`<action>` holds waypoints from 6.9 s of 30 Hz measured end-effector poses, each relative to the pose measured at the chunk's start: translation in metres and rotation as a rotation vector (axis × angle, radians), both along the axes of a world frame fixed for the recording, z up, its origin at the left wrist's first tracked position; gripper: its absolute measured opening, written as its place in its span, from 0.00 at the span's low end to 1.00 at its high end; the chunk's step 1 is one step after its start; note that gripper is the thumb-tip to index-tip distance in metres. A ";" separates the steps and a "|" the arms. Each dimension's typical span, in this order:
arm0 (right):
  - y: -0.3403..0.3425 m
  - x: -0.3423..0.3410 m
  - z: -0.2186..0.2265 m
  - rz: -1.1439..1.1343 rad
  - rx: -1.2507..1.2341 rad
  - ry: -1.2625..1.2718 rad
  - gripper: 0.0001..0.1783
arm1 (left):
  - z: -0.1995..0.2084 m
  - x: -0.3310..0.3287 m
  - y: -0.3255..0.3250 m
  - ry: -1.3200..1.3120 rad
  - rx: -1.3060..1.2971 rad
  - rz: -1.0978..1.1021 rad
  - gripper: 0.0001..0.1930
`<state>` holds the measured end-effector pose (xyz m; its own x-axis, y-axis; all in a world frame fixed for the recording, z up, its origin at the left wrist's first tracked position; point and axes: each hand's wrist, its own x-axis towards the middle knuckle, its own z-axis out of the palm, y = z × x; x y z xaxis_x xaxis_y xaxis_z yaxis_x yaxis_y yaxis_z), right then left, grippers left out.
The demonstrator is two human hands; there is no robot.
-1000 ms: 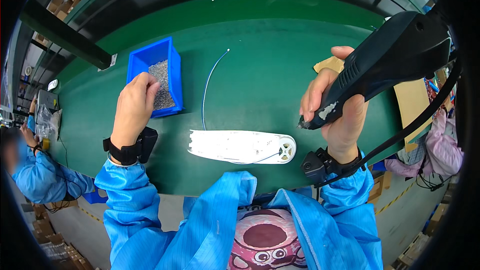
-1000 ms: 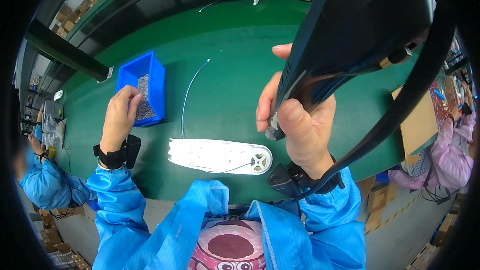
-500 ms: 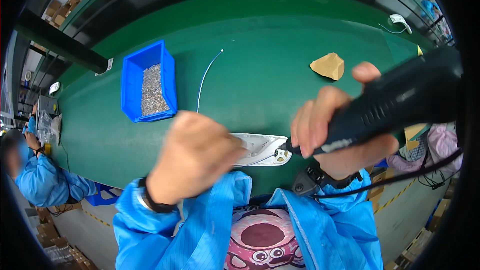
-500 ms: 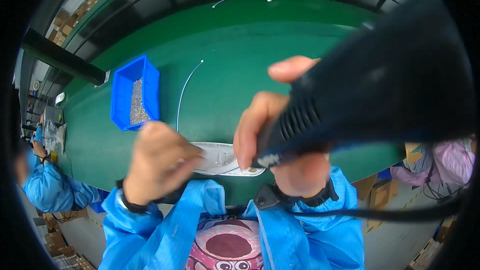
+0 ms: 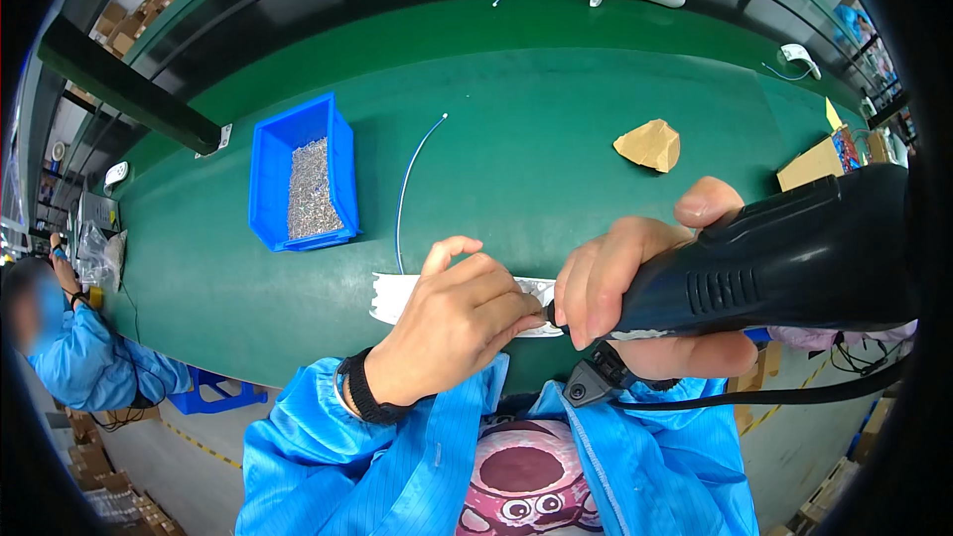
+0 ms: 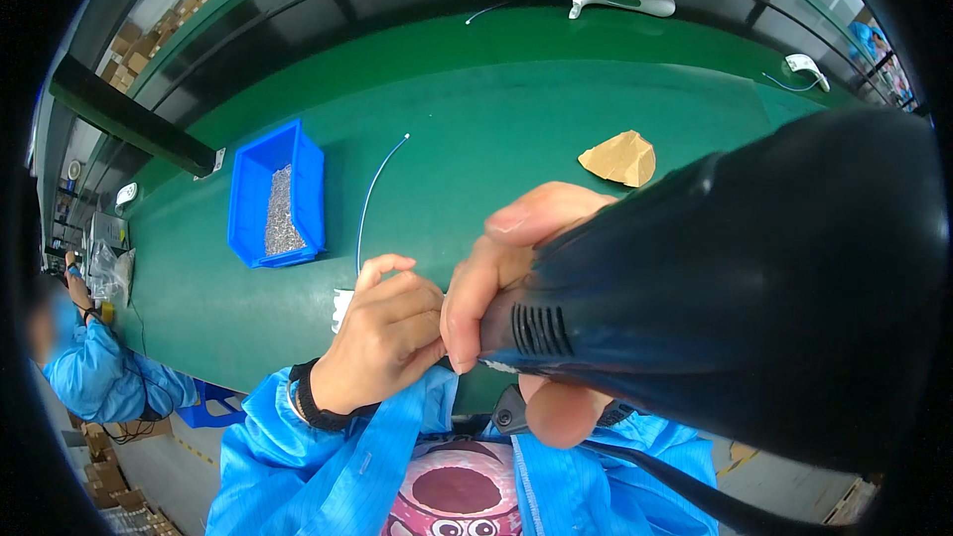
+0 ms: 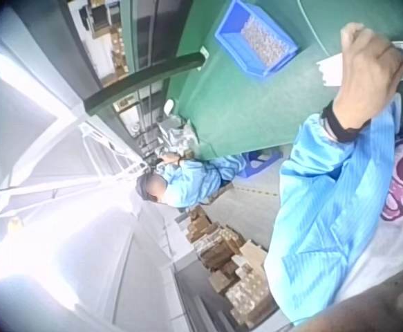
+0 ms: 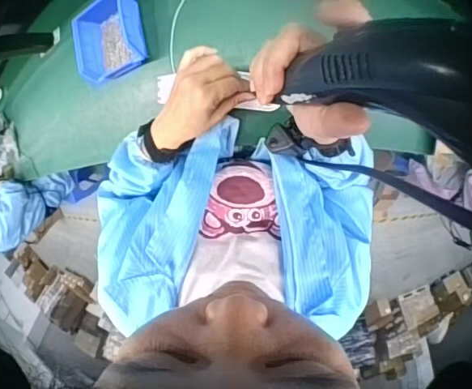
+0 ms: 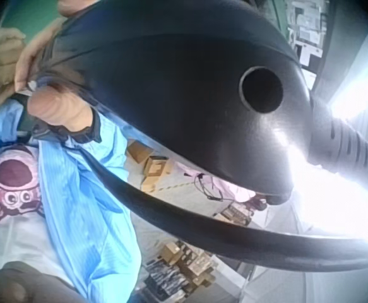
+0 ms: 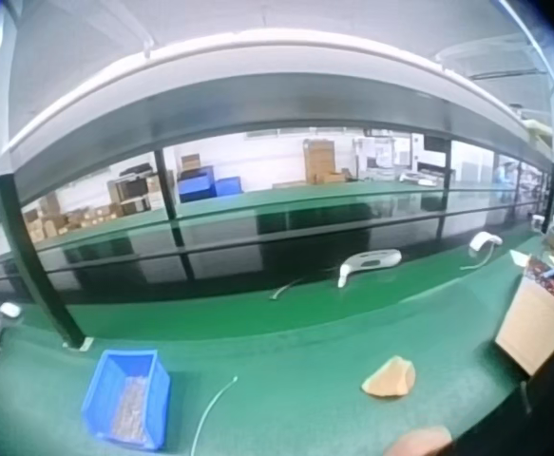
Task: Assemble white plastic housings using an electric screwdriver and screws at a manufacturing workbench.
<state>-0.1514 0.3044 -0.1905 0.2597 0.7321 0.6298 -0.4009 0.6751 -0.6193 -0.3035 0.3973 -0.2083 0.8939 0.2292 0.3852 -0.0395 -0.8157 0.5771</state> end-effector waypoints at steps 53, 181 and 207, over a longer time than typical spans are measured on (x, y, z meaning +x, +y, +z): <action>0.005 0.000 -0.009 -0.278 -0.335 -0.185 0.43 | -0.002 -0.017 0.012 -0.007 0.253 0.340 0.09; 0.020 -0.026 -0.041 0.133 -0.053 -0.148 0.41 | -0.015 -0.033 0.041 0.055 -0.052 0.185 0.08; 0.006 -0.017 -0.008 -0.084 0.072 -0.111 0.42 | -0.007 -0.012 -0.007 -0.035 0.114 0.163 0.05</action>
